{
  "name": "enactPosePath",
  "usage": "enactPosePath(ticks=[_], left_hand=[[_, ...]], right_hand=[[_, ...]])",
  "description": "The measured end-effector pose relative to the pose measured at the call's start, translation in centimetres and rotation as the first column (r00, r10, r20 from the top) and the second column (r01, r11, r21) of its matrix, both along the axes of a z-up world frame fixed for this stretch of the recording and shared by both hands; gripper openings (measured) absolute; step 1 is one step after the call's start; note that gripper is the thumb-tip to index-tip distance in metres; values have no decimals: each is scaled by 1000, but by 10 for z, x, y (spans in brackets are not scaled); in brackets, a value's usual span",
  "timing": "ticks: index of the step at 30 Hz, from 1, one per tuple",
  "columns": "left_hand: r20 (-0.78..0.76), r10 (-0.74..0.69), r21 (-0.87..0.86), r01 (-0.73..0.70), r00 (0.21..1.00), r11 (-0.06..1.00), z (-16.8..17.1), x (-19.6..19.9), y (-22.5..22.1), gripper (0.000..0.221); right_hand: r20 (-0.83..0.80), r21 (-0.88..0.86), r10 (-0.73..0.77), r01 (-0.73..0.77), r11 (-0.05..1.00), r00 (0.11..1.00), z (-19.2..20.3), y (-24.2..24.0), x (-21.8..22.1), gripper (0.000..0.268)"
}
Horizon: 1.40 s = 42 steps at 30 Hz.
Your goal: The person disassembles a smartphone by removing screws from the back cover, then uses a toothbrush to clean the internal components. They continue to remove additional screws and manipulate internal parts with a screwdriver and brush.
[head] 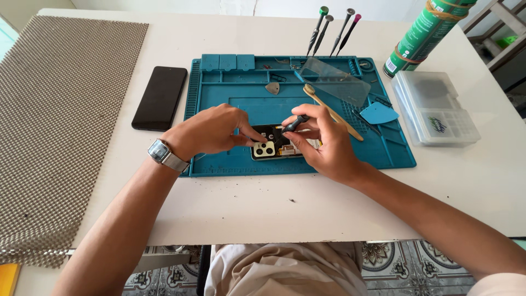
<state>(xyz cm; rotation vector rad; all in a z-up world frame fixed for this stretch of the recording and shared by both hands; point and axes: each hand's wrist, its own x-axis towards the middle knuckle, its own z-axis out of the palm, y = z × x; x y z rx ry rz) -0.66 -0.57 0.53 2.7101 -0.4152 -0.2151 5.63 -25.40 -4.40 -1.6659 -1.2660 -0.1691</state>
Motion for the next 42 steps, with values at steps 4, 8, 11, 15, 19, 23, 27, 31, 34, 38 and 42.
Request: enactPosePath(ticks=[4, 8, 11, 15, 19, 23, 27, 31, 34, 38, 42], left_hand=[[37, -48, -17, 49, 998, 999, 4, -2, 1, 28], [61, -66, -47, 69, 996, 997, 4, -1, 3, 26], [178, -121, -119, 144, 976, 982, 1, 0, 8, 24], [374, -81, -101, 128, 924, 987, 1, 4, 22, 15], [350, 113, 74, -148, 930, 986, -3, 4, 39, 14], [303, 175, 194, -241, 937, 951, -3, 5, 47, 16], [218, 246, 161, -283, 945, 945, -11, 8, 55, 18], [243, 273, 141, -313, 931, 939, -21, 15, 63, 12], [246, 318, 152, -360, 916, 920, -25, 19, 72, 9], [224, 315, 48, -333, 922, 942, -29, 19, 81, 18], [245, 326, 32, -344, 913, 938, -32, 21, 82, 24]], right_hand=[[24, 11, 3, -4, 1000, 1000, 3, 2, 0, 43], [83, 55, -1, -4, 998, 997, 10, -3, 6, 45], [125, 42, -28, 23, 999, 992, 17, -7, 12, 46], [245, -39, 20, -11, 999, 969, 32, 8, 33, 47], [254, -42, 17, -7, 999, 967, 31, 36, 47, 43], [203, -150, 27, 3, 989, 979, 33, 63, 53, 44], [173, -275, 44, 5, 961, 984, 38, 80, 50, 46], [116, -238, 232, -200, 951, 966, 40, 110, 30, 45], [153, -230, 352, -313, 921, 923, 38, 121, 10, 48], [159, -283, 373, -320, 904, 914, 38, 136, -3, 51], [157, -283, 378, -325, 902, 912, 37, 137, -2, 52]])
